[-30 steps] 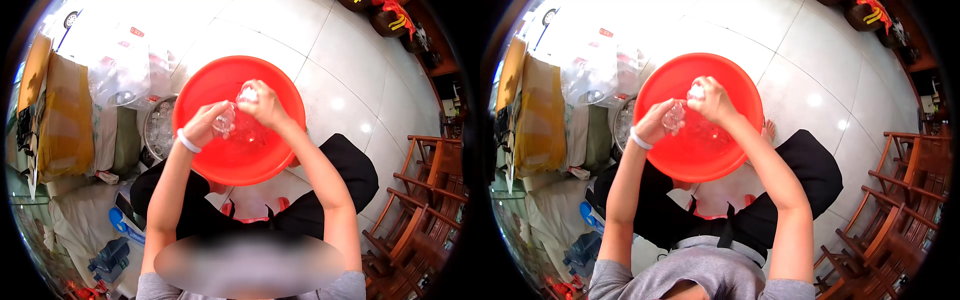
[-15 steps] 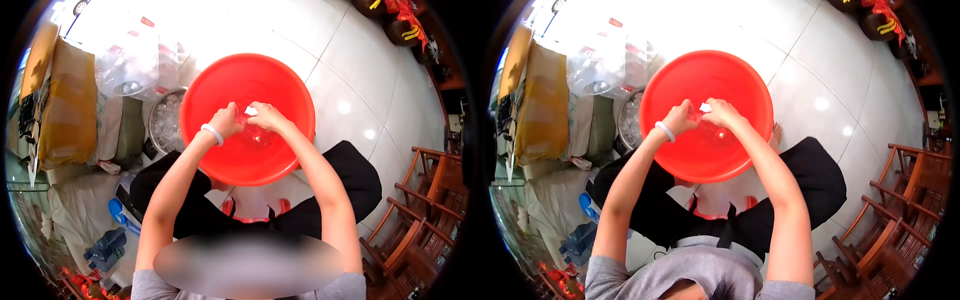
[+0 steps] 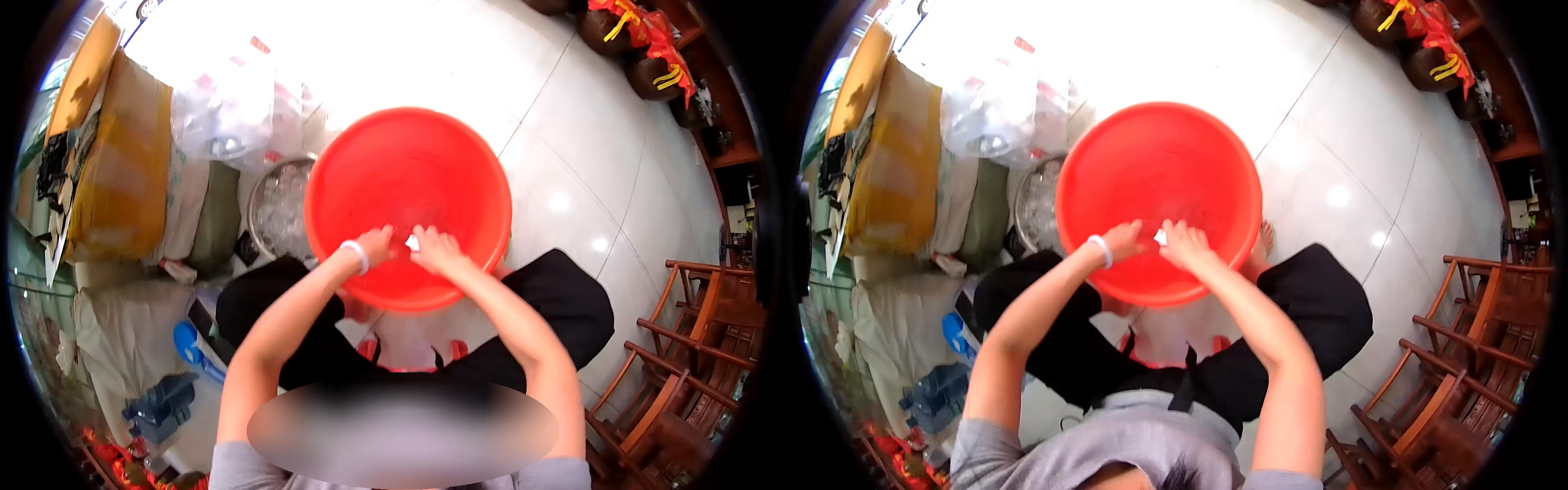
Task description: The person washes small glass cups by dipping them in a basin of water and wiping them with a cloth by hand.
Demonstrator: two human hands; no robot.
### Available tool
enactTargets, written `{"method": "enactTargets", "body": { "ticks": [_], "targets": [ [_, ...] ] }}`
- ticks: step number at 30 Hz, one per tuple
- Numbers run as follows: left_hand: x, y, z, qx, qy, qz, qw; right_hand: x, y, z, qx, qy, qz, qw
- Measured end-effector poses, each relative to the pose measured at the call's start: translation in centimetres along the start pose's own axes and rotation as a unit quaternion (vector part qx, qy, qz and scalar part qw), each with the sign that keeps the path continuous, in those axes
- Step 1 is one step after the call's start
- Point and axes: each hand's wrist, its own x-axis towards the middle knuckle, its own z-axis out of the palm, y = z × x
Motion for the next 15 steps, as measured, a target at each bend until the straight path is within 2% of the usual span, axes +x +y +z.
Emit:
{"method": "enactTargets", "body": {
  "ticks": [2, 3, 4, 6, 7, 8, 9, 10, 11, 12, 14, 15],
  "targets": [
    [0.9, -0.5, 1.7, 0.143, -0.086, 0.016, 0.986, -0.2, 0.5, 0.5, -0.088, -0.209, -0.015, 0.974],
    [0.4, 0.3, 0.5, 0.205, -0.122, 0.062, 0.969, -0.1, 0.3, 0.2, -0.135, -0.214, -0.022, 0.967],
    [-0.3, 0.4, -0.7, 0.065, -0.075, 0.006, 0.995, -0.6, 1.1, 0.0, -0.066, -0.094, -0.044, 0.992],
    [-0.5, 1.0, -0.7, -0.053, 0.105, -0.025, 0.993, -1.5, -0.2, -1.5, 0.121, 0.063, 0.019, 0.991],
    [-0.3, 1.0, 0.1, 0.011, -0.014, -0.017, 1.0, -1.5, 0.2, -0.3, 0.036, -0.042, -0.01, 0.998],
    [0.4, 0.5, 0.7, 0.081, -0.127, -0.002, 0.989, -0.4, 1.5, 2.5, -0.062, -0.211, -0.009, 0.975],
    [0.5, 0.5, 0.7, 0.311, -0.146, 0.103, 0.933, -0.5, 0.9, 1.3, -0.081, -0.177, -0.024, 0.981],
    [1.1, -0.3, 0.1, 0.139, -0.108, 0.019, 0.984, -0.1, 0.5, 0.0, -0.103, -0.142, -0.038, 0.984],
    [1.4, -0.8, -0.8, 0.088, 0.017, 0.02, 0.996, -0.4, -0.9, -1.4, 0.022, -0.048, 0.026, 0.998],
    [0.9, -1.0, -0.1, 0.023, 0.123, 0.017, 0.992, -0.8, -1.5, -1.8, 0.035, 0.052, 0.028, 0.998],
    [-1.4, 0.7, -4.7, -0.028, 0.143, 0.059, 0.988, -1.3, -1.2, -5.3, 0.084, 0.044, -0.046, 0.994],
    [-1.9, 0.7, -5.8, -0.078, 0.192, 0.096, 0.974, -1.6, -1.6, -7.3, 0.127, 0.054, -0.042, 0.99]
  ]
}}
